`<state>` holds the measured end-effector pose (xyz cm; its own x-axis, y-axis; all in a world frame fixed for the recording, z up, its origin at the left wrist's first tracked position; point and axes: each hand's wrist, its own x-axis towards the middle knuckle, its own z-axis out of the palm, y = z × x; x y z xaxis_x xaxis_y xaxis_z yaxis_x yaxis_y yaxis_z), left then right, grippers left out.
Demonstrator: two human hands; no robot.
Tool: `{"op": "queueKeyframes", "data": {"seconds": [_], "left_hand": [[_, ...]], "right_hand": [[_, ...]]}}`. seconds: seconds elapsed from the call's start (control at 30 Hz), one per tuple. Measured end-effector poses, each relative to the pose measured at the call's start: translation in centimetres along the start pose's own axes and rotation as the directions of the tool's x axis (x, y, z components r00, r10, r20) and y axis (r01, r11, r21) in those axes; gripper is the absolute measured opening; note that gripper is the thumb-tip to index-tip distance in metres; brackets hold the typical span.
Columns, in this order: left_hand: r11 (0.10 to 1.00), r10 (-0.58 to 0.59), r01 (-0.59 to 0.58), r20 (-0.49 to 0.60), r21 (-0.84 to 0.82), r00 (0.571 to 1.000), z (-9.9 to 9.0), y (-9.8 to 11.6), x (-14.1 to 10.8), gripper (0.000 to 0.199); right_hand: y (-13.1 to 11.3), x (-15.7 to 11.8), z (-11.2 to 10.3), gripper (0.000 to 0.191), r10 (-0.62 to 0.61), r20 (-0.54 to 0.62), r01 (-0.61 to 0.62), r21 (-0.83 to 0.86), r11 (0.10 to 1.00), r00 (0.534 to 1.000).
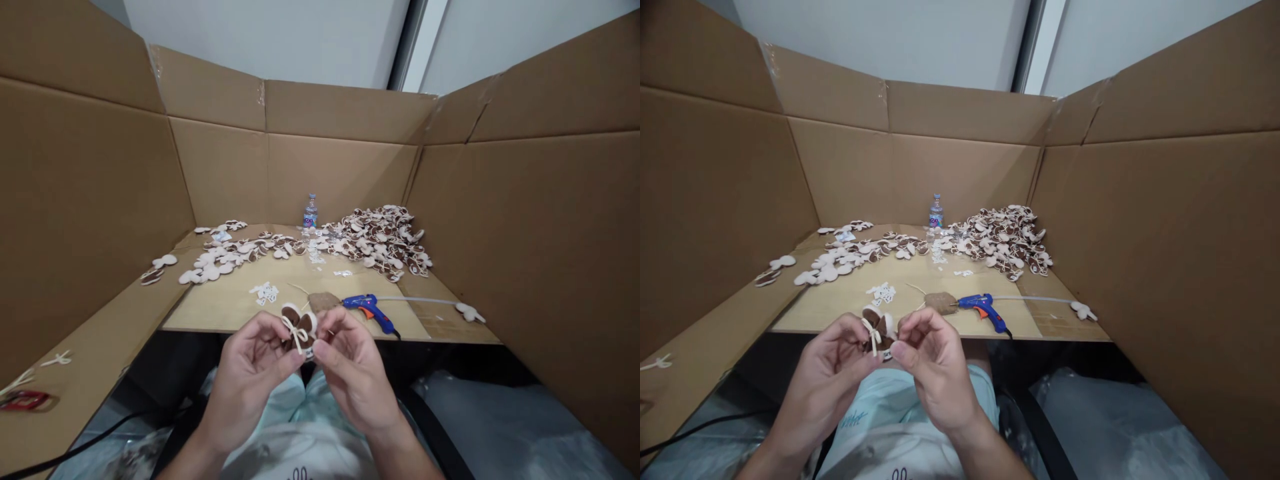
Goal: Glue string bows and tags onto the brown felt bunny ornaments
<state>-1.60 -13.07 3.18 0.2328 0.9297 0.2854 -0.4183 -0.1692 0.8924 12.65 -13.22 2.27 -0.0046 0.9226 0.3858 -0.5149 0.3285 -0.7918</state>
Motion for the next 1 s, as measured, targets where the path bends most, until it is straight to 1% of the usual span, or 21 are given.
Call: {"op": "queueKeyframes", "data": {"seconds": [0.07,0.13,0.2,0.23,0.3,0.37,0.43,0.5,0.6,0.67,0.73,0.8,0.87,0.9,0.93,0.97,1.0], "left_hand": [[1.000,-0.019,0.020,0.022,-0.013,1.000,-0.1,0.0,0.4,0.015],[0.999,-0.035,0.035,0.035,-0.009,0.999,-0.2,-0.1,0.9,0.016],[0.998,-0.051,0.051,0.021,0.029,0.998,-0.4,-0.4,1.3,0.021],[0.996,-0.060,0.059,0.006,0.059,0.998,-0.5,-0.5,1.5,0.025],[0.990,-0.075,0.078,-0.026,0.117,0.997,-0.6,-0.9,1.8,0.030],[0.984,-0.087,0.091,-0.035,0.150,0.996,-0.6,-1.3,2.1,0.031],[0.981,-0.110,0.109,-0.006,0.163,0.994,-0.6,-1.7,2.3,0.030],[0.976,-0.153,0.144,0.044,0.166,0.987,-0.6,-2.2,2.5,0.031],[0.962,-0.220,0.199,0.097,0.188,0.971,-0.8,-3.2,2.8,0.033],[0.945,-0.258,0.228,0.102,0.235,0.961,-1.0,-3.9,3.0,0.031],[0.922,-0.309,0.272,0.100,0.277,0.946,-1.2,-4.5,3.1,0.029],[0.893,-0.391,0.342,0.127,0.292,0.912,-1.6,-4.8,3.2,0.035],[0.860,-0.456,0.387,0.161,0.332,0.875,-2.1,-4.5,3.4,0.045],[0.846,-0.462,0.383,0.152,0.372,0.874,-2.5,-4.2,3.6,0.048],[0.832,-0.449,0.366,0.121,0.416,0.885,-3.0,-3.8,3.8,0.046],[0.822,-0.412,0.337,0.071,0.459,0.908,-3.5,-3.3,4.1,0.039],[0.816,-0.355,0.306,0.008,0.490,0.935,-4.1,-2.8,4.3,0.029]], "right_hand": [[0.3,0.3,-0.4,0.028,-0.004,0.020,0.004,0.001,1.000,1.000],[0.5,0.6,-1.1,0.029,-0.039,0.044,0.041,-0.055,0.998,0.998],[0.5,0.9,-1.8,0.028,-0.088,0.080,0.102,-0.195,0.975,0.993],[0.4,0.9,-2.2,0.029,-0.104,0.118,0.134,-0.282,0.950,0.988],[0.1,0.9,-2.8,0.033,-0.099,0.220,0.192,-0.455,0.870,0.970],[-0.4,0.7,-3.3,0.032,-0.067,0.312,0.250,-0.598,0.762,0.948],[-0.8,0.6,-3.8,0.026,-0.048,0.356,0.298,-0.693,0.657,0.933],[-1.1,0.5,-4.3,0.018,-0.025,0.363,0.305,-0.743,0.596,0.932],[-1.1,0.5,-5.2,0.010,0.034,0.319,0.243,-0.783,0.573,0.947],[-0.7,0.4,-5.8,0.010,0.090,0.278,0.172,-0.786,0.594,0.957],[0.0,0.3,-6.4,0.016,0.159,0.227,0.073,-0.763,0.643,0.961],[0.8,0.3,-7.1,0.025,0.234,0.177,-0.035,-0.724,0.689,0.956],[1.0,0.5,-7.9,0.035,0.346,0.164,-0.132,-0.713,0.689,0.924],[0.8,0.7,-8.3,0.039,0.390,0.161,-0.160,-0.724,0.671,0.907],[0.3,1.1,-8.8,0.041,0.401,0.146,-0.167,-0.744,0.647,0.904],[-0.5,1.5,-9.3,0.041,0.371,0.117,-0.151,-0.772,0.617,0.921],[-1.5,2.0,-9.8,0.040,0.269,0.061,-0.112,-0.805,0.583,0.961]]}}
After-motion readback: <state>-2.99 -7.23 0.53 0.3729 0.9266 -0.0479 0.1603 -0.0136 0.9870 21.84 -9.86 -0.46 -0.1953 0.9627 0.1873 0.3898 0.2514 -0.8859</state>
